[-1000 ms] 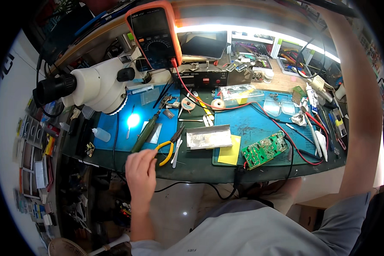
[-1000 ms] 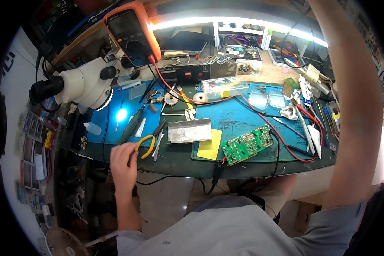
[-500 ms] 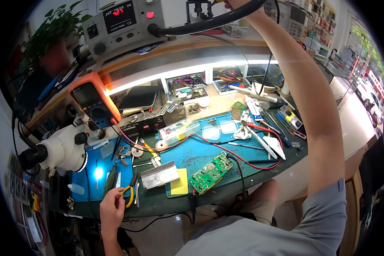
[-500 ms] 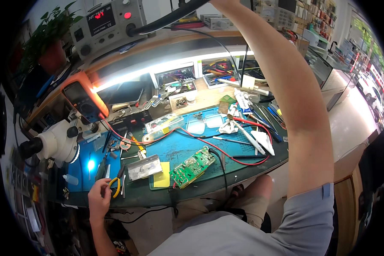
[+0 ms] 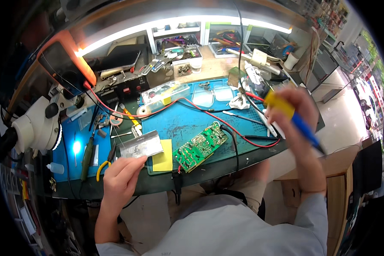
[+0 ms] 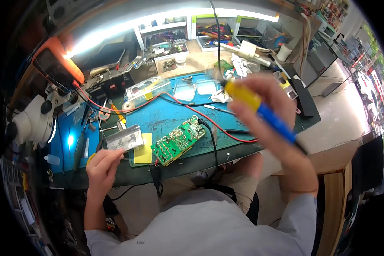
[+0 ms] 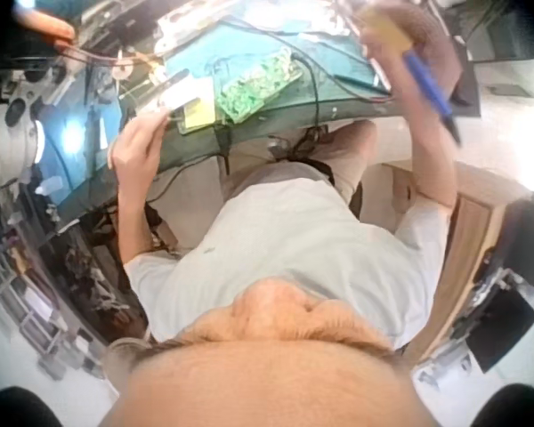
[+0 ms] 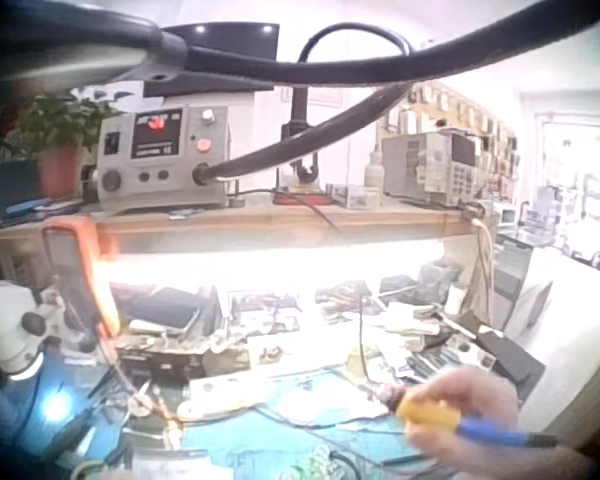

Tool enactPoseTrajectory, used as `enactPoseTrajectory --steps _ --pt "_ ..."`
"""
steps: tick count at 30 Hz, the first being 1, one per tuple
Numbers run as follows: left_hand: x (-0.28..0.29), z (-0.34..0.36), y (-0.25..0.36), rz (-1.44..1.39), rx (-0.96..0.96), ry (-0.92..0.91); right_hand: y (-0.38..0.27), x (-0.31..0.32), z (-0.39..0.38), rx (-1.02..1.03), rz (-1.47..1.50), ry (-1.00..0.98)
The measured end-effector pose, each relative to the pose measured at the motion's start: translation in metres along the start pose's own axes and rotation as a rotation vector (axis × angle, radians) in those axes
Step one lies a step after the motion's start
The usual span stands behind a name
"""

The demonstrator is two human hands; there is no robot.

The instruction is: The person uses a soldering iron and a syringe to apply flux to a green circuit board. They repeatedly heat specific points on the board with the iron, flip the board to inspect both sides, and continue soldering various components. The person handles the board and tools with both hands throughout the process.

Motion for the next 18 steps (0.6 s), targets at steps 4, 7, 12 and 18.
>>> enactPoseTrajectory --steps 4,7,12,18 --pt "-0.011 0.024 0.007 0.186 -0.196 0.038 0.015 -0.021 -0.051 0.266 -0.218 -0.122" --pt "-0.018 0.041 0.010 0.197 -0.217 0.093 0.029 -0.008 -0.062 0.232 -0.320 -0.070" --pt "-0.033 0.049 -0.005 0.135 -0.076 0.082 0.048 0.025 -0.054 0.279 -0.481 0.009" --pt "-0.043 0.045 -0.021 0.258 0.009 -0.011 0.082 0.058 -0.059 0.206 -0.729 0.043"
Point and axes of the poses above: each hand's wrist, its own z-axis towards the middle knuckle, its own x-axis out of the back of the hand, y = z × x, the point moved 1 cm from there along z, towards the middle knuckle, and after that the axes turned 4 degrees about z, right-handed, at the moved point
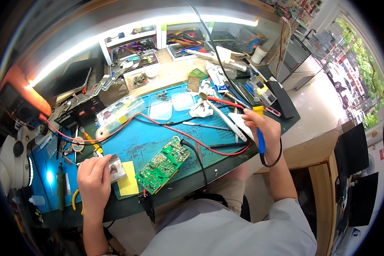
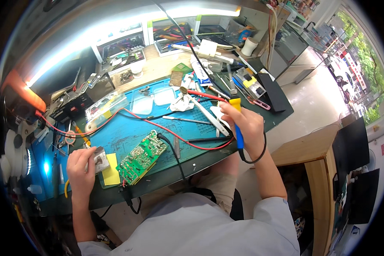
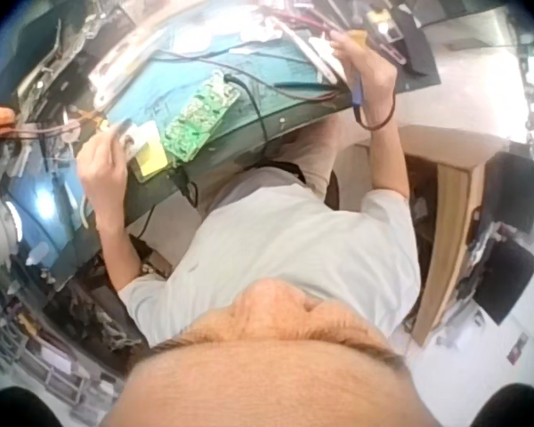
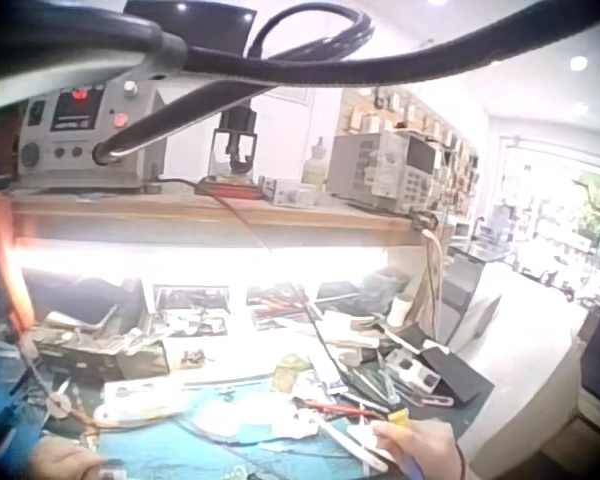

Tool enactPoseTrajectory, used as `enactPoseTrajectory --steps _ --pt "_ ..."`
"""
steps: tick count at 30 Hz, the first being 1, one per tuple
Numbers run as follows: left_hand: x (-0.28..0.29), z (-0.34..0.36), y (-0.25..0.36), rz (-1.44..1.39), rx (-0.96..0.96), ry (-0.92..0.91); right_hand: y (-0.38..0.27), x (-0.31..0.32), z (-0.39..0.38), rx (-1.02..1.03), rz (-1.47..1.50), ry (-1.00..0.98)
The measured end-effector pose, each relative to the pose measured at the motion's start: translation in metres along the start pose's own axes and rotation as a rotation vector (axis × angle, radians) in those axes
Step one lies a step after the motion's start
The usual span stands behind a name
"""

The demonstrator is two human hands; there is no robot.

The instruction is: The person uses a soldering iron and a syringe to apply flux to a green circuit board. They repeatedly heat specific points on the board with the iron, flip the board to inspect both sides, and continue soldering various components. The person handles the board and tools with both hands throughout the process.

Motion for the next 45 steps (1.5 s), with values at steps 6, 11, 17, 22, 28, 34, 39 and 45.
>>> enactPoseTrajectory --steps 6,11,17,22,28,34,39,45 --pt "-0.005 0.003 -0.002 -0.026 0.004 0.056 0.012 0.010 -0.012 0.172 -0.154 -0.096" --pt "-0.002 0.003 -0.001 -0.041 -0.028 0.016 0.012 0.027 -0.018 0.244 -0.075 -0.051" --pt "0.004 -0.002 0.005 0.037 -0.056 0.038 0.016 0.035 -0.033 0.005 0.413 0.148" --pt "0.007 -0.018 -0.002 0.039 0.041 0.110 0.013 0.020 -0.039 -0.010 0.479 0.267" --pt "0.024 -0.023 -0.002 0.101 0.119 0.184 0.011 0.009 -0.033 0.022 0.323 0.276" --pt "-0.007 0.060 0.056 -0.173 -0.008 0.005 0.014 0.004 -0.014 0.168 0.201 0.312" --pt "-0.104 0.184 0.131 0.036 -0.178 -0.205 0.017 0.000 -0.022 0.031 0.200 0.339" --pt "-0.135 0.258 0.169 0.336 -0.138 -0.757 0.022 -0.007 -0.022 0.032 0.270 0.382"
Point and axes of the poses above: each hand's wrist, its own z-axis towards the middle knuckle, its own x-axis out of the back of the hand, y = z × x, the point moved 1 cm from there along z, towards the middle knuckle, and after that the axes turned 4 degrees about z, right-handed, at the moved point
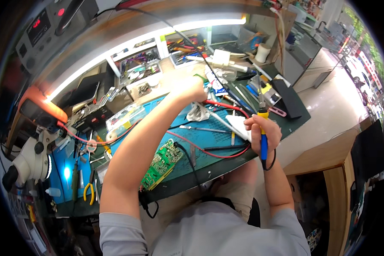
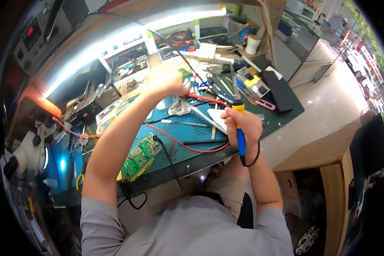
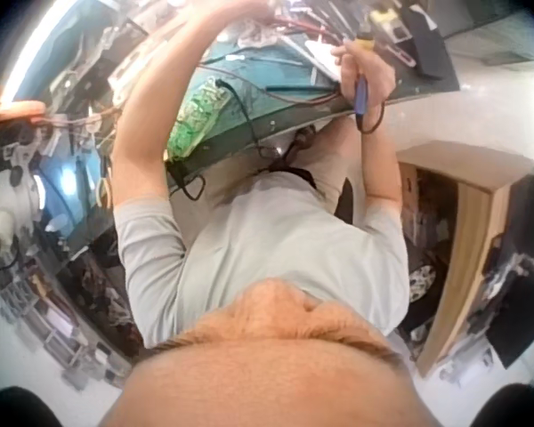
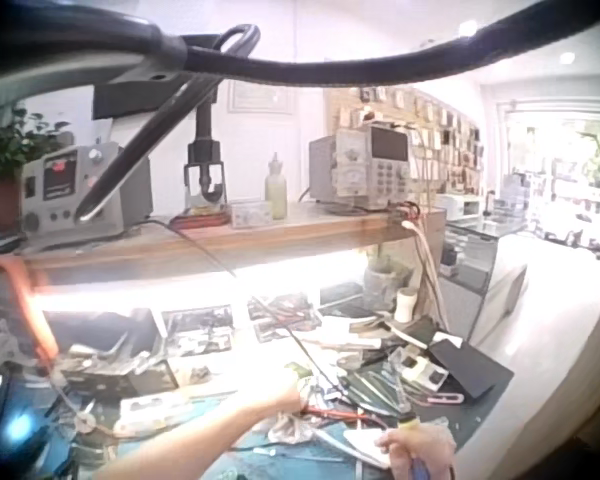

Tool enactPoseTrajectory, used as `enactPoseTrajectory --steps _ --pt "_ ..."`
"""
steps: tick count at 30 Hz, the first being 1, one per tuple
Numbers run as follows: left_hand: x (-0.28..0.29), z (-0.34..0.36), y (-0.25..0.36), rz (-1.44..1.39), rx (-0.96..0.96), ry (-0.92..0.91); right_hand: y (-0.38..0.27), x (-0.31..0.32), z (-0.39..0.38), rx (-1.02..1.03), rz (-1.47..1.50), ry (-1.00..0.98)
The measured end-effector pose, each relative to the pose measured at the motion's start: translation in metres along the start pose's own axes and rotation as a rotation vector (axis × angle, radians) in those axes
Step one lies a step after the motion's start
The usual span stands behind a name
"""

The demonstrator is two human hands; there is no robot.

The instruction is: The person uses a soldering iron and a syringe to apply flux to a green circuit board. They repeatedly heat specific points on the board with the iron, flip the board to inspect both sides, and continue soldering various components. The person handles the board and tools with both hands throughout the process.

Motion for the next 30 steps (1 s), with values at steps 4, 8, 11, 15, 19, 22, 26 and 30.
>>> enactPoseTrajectory --steps 4,8,11,15,19,22,26,30 --pt "-0.011 0.012 -0.021 -0.184 0.076 0.087 0.000 -0.008 -0.004 -0.021 0.042 0.001" --pt "-0.013 -0.004 -0.056 -0.226 0.098 0.317 -0.004 -0.004 -0.008 -0.031 0.077 -0.047" --pt "-0.018 -0.076 -0.090 -0.613 0.084 0.545 -0.007 -0.003 -0.007 -0.051 0.076 0.000" --pt "-0.055 -0.189 -0.115 -0.923 0.191 0.743 -0.013 0.000 -0.022 -0.105 0.233 0.007" --pt "-0.113 -0.281 -0.114 -1.360 0.276 0.767 -0.036 -0.010 -0.034 -0.180 0.401 -0.076" --pt "-0.130 -0.317 -0.098 -1.408 0.313 0.690 -0.073 -0.037 -0.013 -0.199 0.493 -0.223" --pt "-0.138 -0.327 -0.094 -1.430 0.287 0.760 -0.100 -0.070 -0.007 -0.251 0.640 -0.408" --pt "-0.149 -0.316 -0.105 -1.137 0.098 0.892 -0.114 -0.092 -0.017 -0.350 0.608 -0.357"
Point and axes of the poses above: each hand's wrist, its own z-axis towards the middle knuckle, its own x-axis out of the back of the hand, y = z × x, the point moved 1 cm from there along z, towards the middle knuckle, and after that the axes turned 4 degrees about z, right-handed, at the moved point
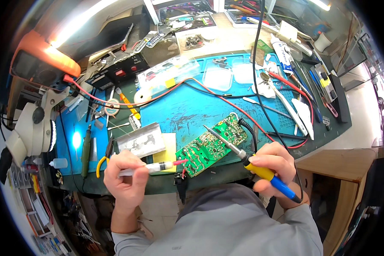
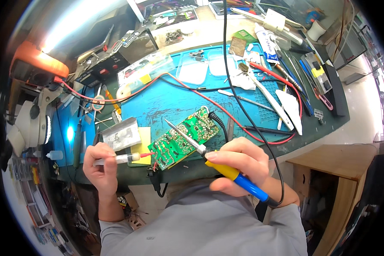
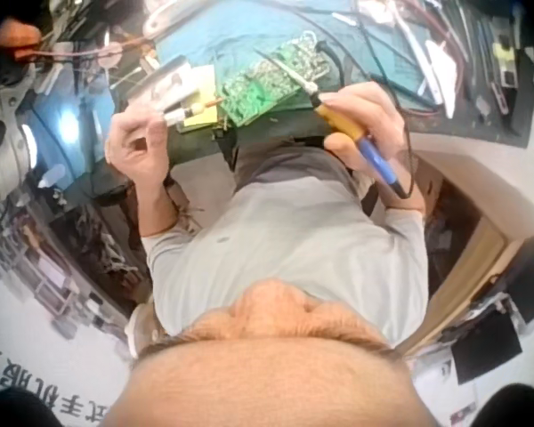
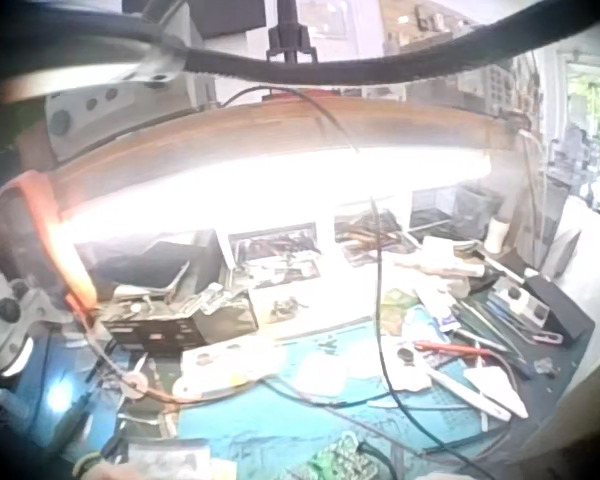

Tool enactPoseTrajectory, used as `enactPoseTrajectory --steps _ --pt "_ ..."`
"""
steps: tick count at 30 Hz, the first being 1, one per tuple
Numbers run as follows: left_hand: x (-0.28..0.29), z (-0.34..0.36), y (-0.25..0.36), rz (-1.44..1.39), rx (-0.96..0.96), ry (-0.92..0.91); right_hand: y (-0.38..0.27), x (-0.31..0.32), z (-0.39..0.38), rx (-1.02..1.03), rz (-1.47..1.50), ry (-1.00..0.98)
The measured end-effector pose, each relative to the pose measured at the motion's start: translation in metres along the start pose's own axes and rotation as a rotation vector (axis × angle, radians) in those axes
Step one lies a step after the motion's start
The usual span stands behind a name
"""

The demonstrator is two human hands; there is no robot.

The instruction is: The person uses a soldering iron and a syringe to apply flux to a green circuit board. They repeatedly heat specific points on the board with the iron, flip the board to inspect both sides, and continue soldering various components. The person handles the board and tools with both hands throughout the process.

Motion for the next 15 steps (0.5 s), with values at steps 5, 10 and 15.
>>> enactPoseTrajectory --steps 5,10,15 --pt "-0.008 0.005 -0.011 0.138 -0.079 0.062 0.009 -0.025 -0.008 0.169 -0.008 0.180" --pt "-0.008 0.022 -0.006 0.288 -0.199 -0.032 0.013 -0.024 -0.012 0.105 -0.040 0.219" --pt "-0.016 0.033 -0.001 0.342 -0.285 -0.111 0.011 -0.021 -0.011 0.106 -0.040 0.184"
Point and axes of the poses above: each hand's wrist, its own z-axis towards the middle knuckle, its own x-axis out of the back of the hand, y = z × x, the point moved 1 cm from there along z, towards the middle knuckle, and after that the axes turned 4 degrees about z, right-handed, at the moved point
